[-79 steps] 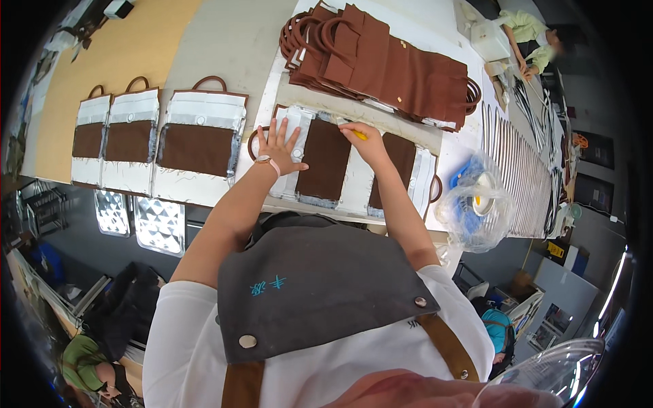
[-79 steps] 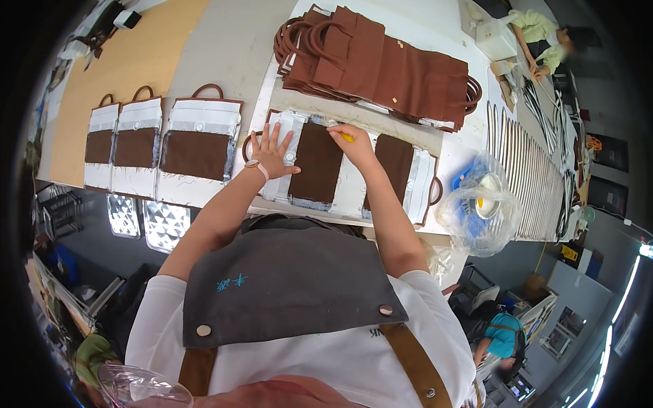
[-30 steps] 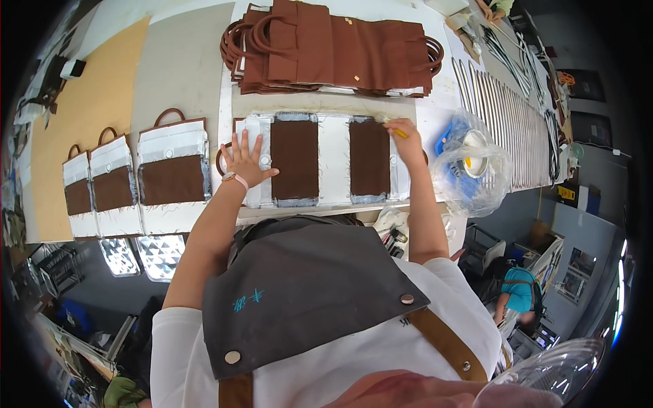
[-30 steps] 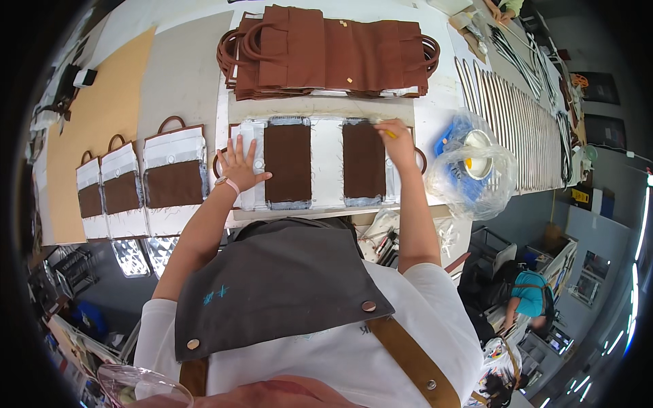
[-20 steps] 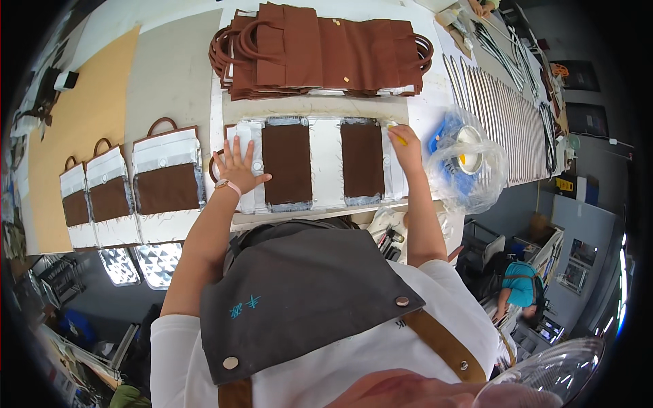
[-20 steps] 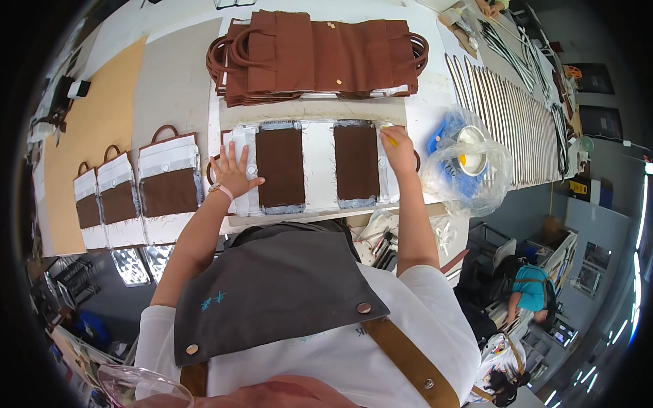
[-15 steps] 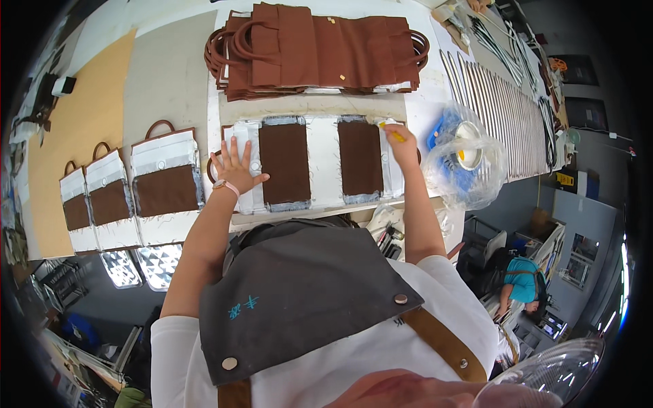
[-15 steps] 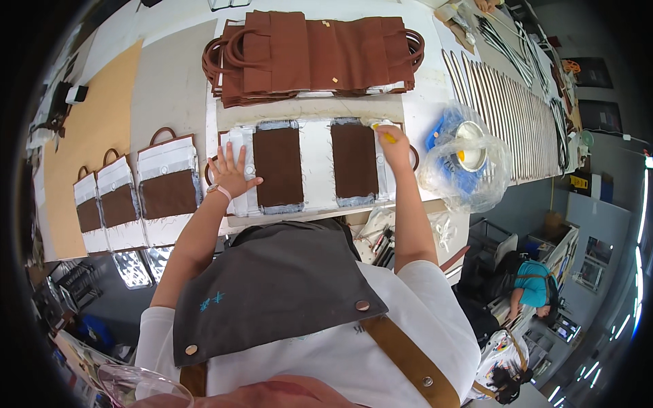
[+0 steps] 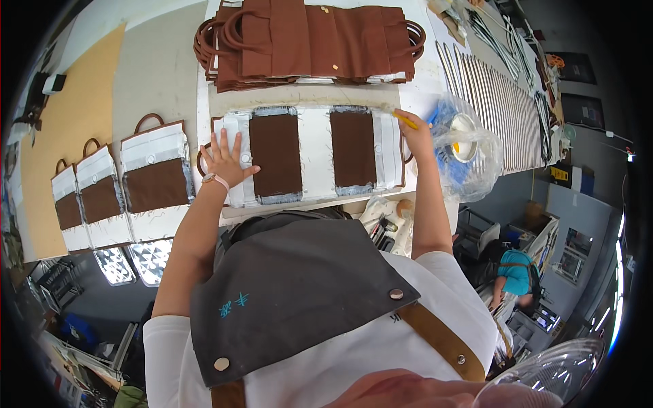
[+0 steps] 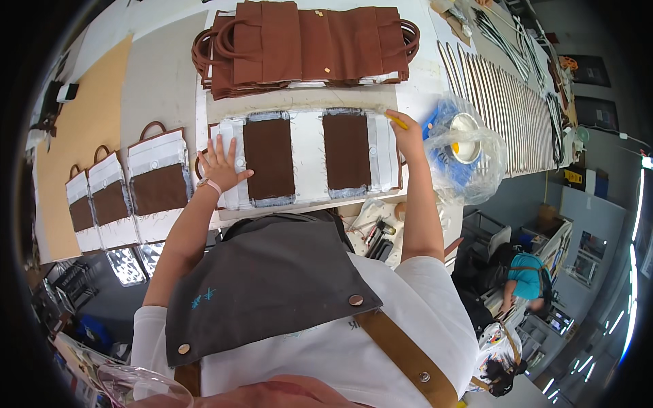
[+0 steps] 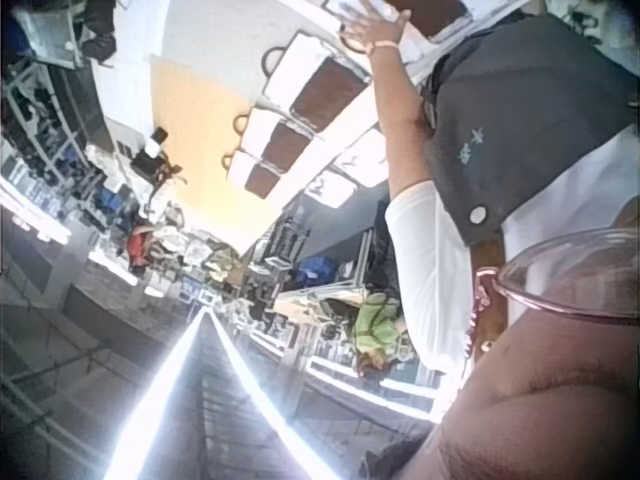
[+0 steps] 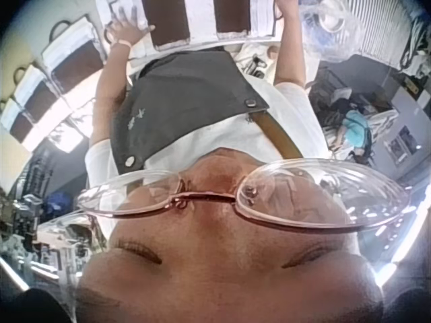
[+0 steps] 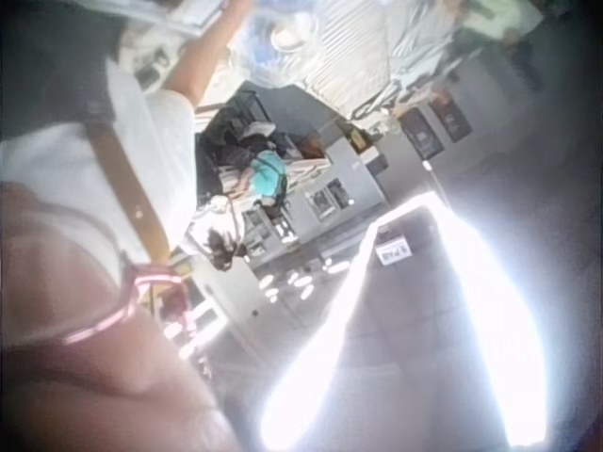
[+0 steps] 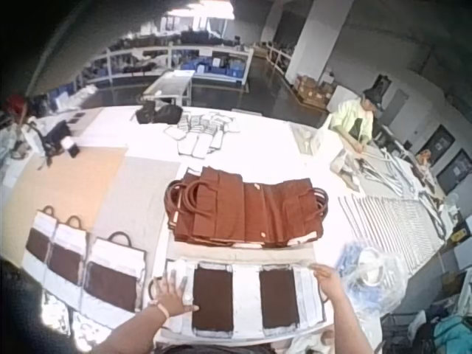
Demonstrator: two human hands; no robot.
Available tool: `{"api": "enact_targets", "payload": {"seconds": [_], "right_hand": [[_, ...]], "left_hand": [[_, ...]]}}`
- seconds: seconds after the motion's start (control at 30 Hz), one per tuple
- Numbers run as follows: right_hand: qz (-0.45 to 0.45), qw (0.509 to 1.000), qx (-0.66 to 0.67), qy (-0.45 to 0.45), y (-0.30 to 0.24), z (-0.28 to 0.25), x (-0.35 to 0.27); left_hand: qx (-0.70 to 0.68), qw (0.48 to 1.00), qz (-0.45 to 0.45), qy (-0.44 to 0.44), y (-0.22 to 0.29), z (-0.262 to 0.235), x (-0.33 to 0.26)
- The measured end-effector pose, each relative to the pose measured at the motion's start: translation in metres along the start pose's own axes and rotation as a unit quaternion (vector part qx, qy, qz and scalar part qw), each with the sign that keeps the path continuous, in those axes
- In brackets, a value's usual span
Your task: The person applies adhesive to the edges of brown fabric panels using a brush and then presses them onto white backing sheets. They handle multiple panels sequentially, smoothing them down to ensure adhesion. The person also moves metal trays and stacks of fabric during the process.
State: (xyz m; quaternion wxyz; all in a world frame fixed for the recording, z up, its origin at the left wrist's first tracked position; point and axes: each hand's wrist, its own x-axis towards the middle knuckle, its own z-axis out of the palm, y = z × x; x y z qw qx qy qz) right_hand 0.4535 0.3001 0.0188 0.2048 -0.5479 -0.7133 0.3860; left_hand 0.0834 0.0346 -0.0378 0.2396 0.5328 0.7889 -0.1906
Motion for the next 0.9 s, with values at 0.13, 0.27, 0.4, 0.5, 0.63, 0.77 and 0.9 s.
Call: {"api": "enact_targets", "payload": {"seconds": [0.13,0.27,0.4,0.5,0.63,0.77,0.9], "right_hand": [[0.008,0.998,-0.063,-0.015,0.017,0.0,0.009],[-0.118,0.99,-0.078,-0.023,-0.016,0.016,0.004],[-0.09,0.993,-0.074,-0.026,-0.015,0.03,0.015],[-0.048,0.996,-0.07,-0.005,-0.02,0.026,0.027],[-0.071,0.996,-0.003,-0.047,-0.04,0.055,0.036],[-0.057,0.997,-0.037,-0.031,-0.021,0.054,0.052],[-0.11,0.985,-0.116,-0.068,-0.053,0.077,0.036]], "left_hand": [[0.0,1.0,0.001,-0.017,0.003,-0.009,-0.002],[-0.008,1.0,-0.001,-0.012,0.001,-0.005,-0.002],[-0.017,1.0,0.001,-0.006,0.001,-0.005,-0.002],[-0.022,1.0,0.003,0.002,0.0,-0.004,-0.003],[-0.029,0.999,0.004,0.025,-0.003,0.003,-0.001],[-0.016,1.0,0.007,0.017,0.0,-0.004,-0.002],[-0.016,1.0,0.007,0.009,-0.002,-0.004,-0.004]]}}
